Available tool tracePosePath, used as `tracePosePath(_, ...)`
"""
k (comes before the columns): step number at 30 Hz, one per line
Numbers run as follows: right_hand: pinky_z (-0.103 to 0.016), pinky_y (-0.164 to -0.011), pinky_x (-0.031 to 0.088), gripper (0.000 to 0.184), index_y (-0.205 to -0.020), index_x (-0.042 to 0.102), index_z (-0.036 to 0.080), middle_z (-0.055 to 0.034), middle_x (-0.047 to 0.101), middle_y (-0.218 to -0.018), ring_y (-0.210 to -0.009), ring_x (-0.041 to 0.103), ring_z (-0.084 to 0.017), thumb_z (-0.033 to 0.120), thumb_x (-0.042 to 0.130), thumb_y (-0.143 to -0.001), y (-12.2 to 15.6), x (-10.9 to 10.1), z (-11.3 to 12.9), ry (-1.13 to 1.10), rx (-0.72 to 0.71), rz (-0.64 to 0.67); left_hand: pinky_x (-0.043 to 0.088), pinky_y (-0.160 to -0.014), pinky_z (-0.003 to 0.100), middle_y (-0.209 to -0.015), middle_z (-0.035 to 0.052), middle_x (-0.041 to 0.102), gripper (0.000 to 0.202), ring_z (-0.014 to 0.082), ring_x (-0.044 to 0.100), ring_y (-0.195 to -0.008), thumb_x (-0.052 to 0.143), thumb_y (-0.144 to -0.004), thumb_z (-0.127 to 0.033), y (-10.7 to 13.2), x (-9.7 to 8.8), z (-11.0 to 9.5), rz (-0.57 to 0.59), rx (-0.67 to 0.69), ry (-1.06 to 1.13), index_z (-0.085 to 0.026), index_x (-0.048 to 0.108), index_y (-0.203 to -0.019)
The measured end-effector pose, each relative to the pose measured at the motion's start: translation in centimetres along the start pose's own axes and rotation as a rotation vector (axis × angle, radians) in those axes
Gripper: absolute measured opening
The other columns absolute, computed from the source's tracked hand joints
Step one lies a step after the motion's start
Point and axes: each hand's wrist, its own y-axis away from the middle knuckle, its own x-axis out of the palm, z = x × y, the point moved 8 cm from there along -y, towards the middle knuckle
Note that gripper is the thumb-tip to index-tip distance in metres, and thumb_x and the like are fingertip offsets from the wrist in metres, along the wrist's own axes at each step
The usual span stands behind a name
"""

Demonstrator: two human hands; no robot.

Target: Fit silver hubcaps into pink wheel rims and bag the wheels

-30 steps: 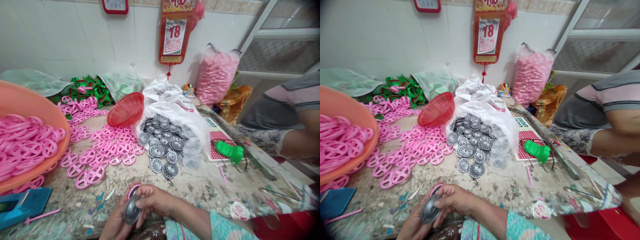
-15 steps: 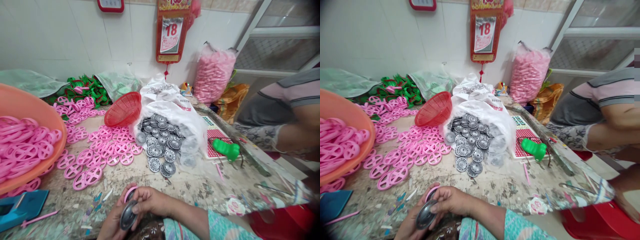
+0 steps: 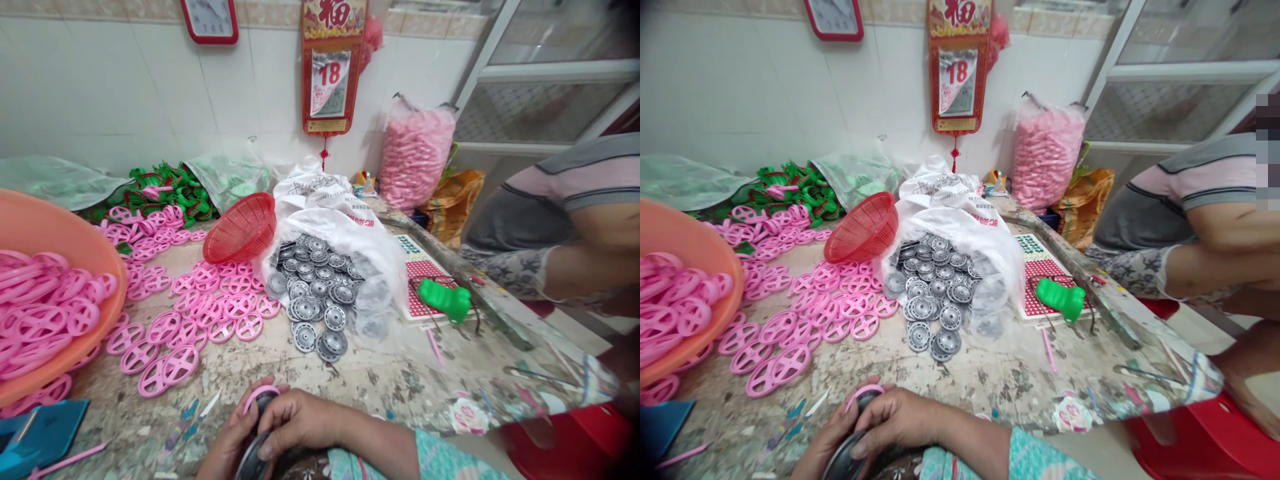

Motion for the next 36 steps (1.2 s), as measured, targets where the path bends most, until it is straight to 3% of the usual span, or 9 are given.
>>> tracePosePath(3, -0.02, -0.064, 0.045, 0.041, -0.076, 0.068, 0.013, 0.0039, 0.065, -0.068, -0.058, 0.057, -0.006, 0.038, 0.085, -0.048, 0.4, -0.2, -0.1, 0.094, 0.019, -0.025, 0.044, -0.095, 0.037, -0.107, 0.0077, 0.07, 0.025, 0.0275, 0.06, -0.108, 0.066, -0.076, -0.029, -0.1, 0.3, 0.3, 0.031, -0.025, 0.015, -0.022, 0.069, -0.1)
tracePosePath(8, -0.018, -0.062, 0.043, 0.044, -0.077, 0.069, 0.013, 0.0048, 0.064, -0.068, -0.057, 0.054, -0.004, 0.041, 0.085, -0.047, 0.8, -0.3, -0.3, 0.144, 0.047, -0.043, 0.045, -0.094, 0.041, -0.104, 0.0094, 0.072, 0.02, 0.0279, 0.062, -0.104, 0.062, -0.08, -0.027, -0.2, 0.4, 0.8, 0.071, -0.065, 0.056, -0.02, 0.069, -0.097)
tracePosePath(14, -0.015, -0.057, 0.04, 0.049, -0.08, 0.068, 0.013, 0.0074, 0.062, -0.064, -0.053, 0.05, -0.002, 0.041, 0.086, -0.044, 1.0, -0.2, -0.4, 0.169, 0.068, -0.005, 0.051, -0.084, 0.034, -0.095, 0.0101, 0.073, 0.016, 0.0257, 0.067, -0.091, 0.064, -0.078, -0.021, 0.3, 0.0, 0.1, -0.042, -0.009, -0.039, -0.017, 0.069, -0.092)
tracePosePath(21, -0.018, -0.059, 0.039, 0.044, -0.071, 0.065, 0.012, 0.0066, 0.061, -0.062, -0.054, 0.051, -0.003, 0.039, 0.087, -0.043, 1.0, -0.3, 0.3, 0.007, 0.069, -0.054, 0.055, -0.074, 0.034, -0.081, 0.0088, 0.073, 0.02, 0.0252, 0.068, -0.079, 0.071, -0.071, -0.022, 0.7, 0.0, -0.1, -0.097, 0.023, -0.053, -0.016, 0.07, -0.091)
tracePosePath(29, -0.022, -0.063, 0.04, 0.044, -0.07, 0.066, 0.012, 0.0048, 0.062, -0.061, -0.055, 0.052, -0.005, 0.038, 0.087, -0.042, 0.9, -0.9, 0.4, -0.006, 0.069, -0.112, 0.051, -0.087, 0.038, -0.094, 0.0097, 0.074, 0.029, 0.0291, 0.065, -0.097, 0.073, -0.068, -0.016, 0.2, -0.1, 0.4, -0.06, -0.004, 0.051, -0.017, 0.07, -0.097)
tracePosePath(36, -0.02, -0.056, 0.037, 0.042, -0.068, 0.063, 0.012, 0.0062, 0.06, -0.057, -0.049, 0.05, -0.004, 0.036, 0.087, -0.042, 0.5, -1.3, 0.4, -0.09, 0.045, -0.147, 0.051, -0.087, 0.032, -0.103, 0.0078, 0.072, 0.036, 0.0276, 0.064, -0.101, 0.076, -0.065, -0.017, -0.2, -0.2, 0.2, -0.019, 0.013, 0.037, -0.022, 0.07, -0.1)
